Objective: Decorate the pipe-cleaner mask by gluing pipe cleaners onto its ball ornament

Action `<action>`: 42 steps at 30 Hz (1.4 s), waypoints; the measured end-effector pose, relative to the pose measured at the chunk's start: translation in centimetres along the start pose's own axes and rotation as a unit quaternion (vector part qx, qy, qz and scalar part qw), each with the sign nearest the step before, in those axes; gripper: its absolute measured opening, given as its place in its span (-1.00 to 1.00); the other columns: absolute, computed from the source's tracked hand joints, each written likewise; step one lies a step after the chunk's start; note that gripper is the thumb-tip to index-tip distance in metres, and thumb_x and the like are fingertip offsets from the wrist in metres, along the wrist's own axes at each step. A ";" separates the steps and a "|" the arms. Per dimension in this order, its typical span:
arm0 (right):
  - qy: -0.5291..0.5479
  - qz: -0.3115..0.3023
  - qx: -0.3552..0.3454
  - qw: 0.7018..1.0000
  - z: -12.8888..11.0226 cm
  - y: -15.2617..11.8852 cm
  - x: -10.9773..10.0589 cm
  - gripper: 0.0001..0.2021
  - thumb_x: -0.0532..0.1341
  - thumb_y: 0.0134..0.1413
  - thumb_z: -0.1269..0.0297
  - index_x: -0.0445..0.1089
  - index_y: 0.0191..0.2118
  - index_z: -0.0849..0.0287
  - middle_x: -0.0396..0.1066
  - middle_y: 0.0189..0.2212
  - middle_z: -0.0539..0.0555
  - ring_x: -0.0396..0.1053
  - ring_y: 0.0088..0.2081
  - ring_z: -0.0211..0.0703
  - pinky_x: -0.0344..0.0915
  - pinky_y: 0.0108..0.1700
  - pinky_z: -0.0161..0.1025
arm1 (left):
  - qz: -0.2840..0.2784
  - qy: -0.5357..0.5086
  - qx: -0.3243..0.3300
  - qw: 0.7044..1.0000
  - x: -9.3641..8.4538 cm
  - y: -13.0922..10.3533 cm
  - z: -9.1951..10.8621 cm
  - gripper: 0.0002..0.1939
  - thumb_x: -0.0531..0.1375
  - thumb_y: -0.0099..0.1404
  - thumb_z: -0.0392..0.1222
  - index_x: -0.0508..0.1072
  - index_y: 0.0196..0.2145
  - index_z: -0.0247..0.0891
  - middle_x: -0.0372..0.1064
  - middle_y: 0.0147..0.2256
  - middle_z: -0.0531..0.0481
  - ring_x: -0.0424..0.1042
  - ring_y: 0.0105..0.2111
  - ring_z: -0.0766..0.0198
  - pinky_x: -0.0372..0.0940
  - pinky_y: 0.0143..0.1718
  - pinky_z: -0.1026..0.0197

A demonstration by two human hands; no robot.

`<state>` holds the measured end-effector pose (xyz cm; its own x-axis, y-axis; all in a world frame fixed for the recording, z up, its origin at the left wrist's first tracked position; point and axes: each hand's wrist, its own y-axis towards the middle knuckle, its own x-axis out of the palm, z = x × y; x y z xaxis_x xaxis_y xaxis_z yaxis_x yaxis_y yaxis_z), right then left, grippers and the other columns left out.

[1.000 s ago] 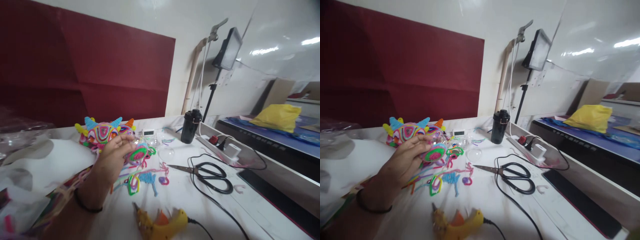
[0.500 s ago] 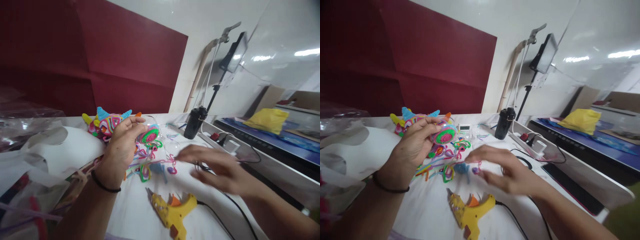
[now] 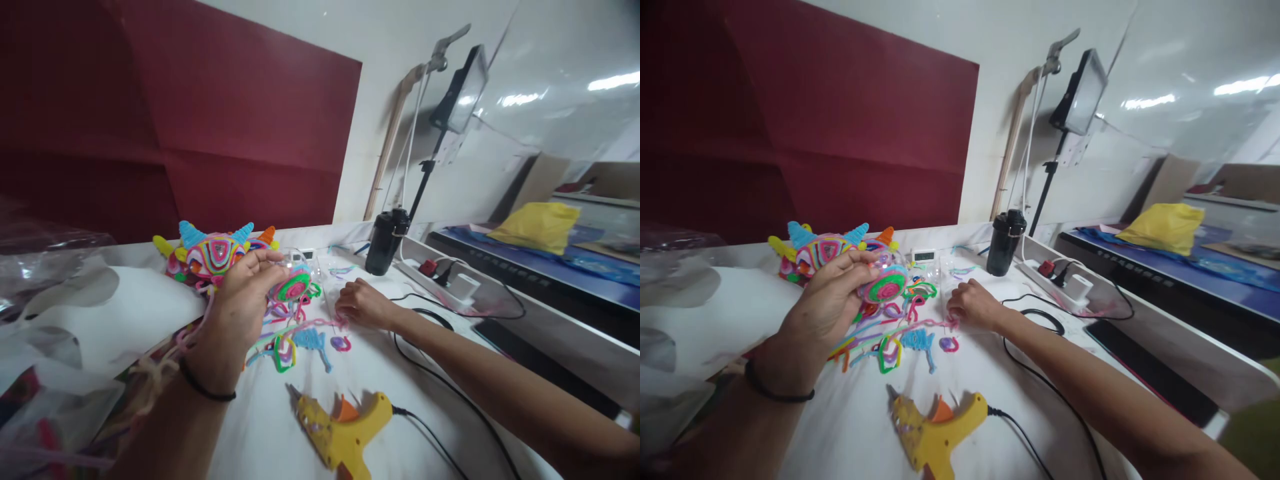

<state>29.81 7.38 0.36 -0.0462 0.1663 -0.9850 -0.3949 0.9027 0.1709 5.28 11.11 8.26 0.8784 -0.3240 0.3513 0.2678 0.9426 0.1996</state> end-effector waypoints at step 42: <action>0.450 0.175 0.304 0.821 4.2 -5.7 -6.0 -0.85 0.30 -0.09 0.32 0.37 -0.56 0.22 0.29 -0.74 -0.06 0.22 -0.70 -0.32 0.16 -0.66 -0.37 | -0.072 0.061 -0.251 0.963 3.4 -0.8 -6.5 -0.75 0.32 -0.15 -0.38 0.44 -0.43 -0.29 0.36 -0.54 0.11 0.35 -0.56 0.39 0.25 -0.52 0.37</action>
<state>36.17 2.90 5.35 -0.8275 0.3430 -0.4446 0.3047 0.9393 0.1577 10.59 9.82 3.38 0.8498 -0.4711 0.2364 0.5210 0.8189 -0.2407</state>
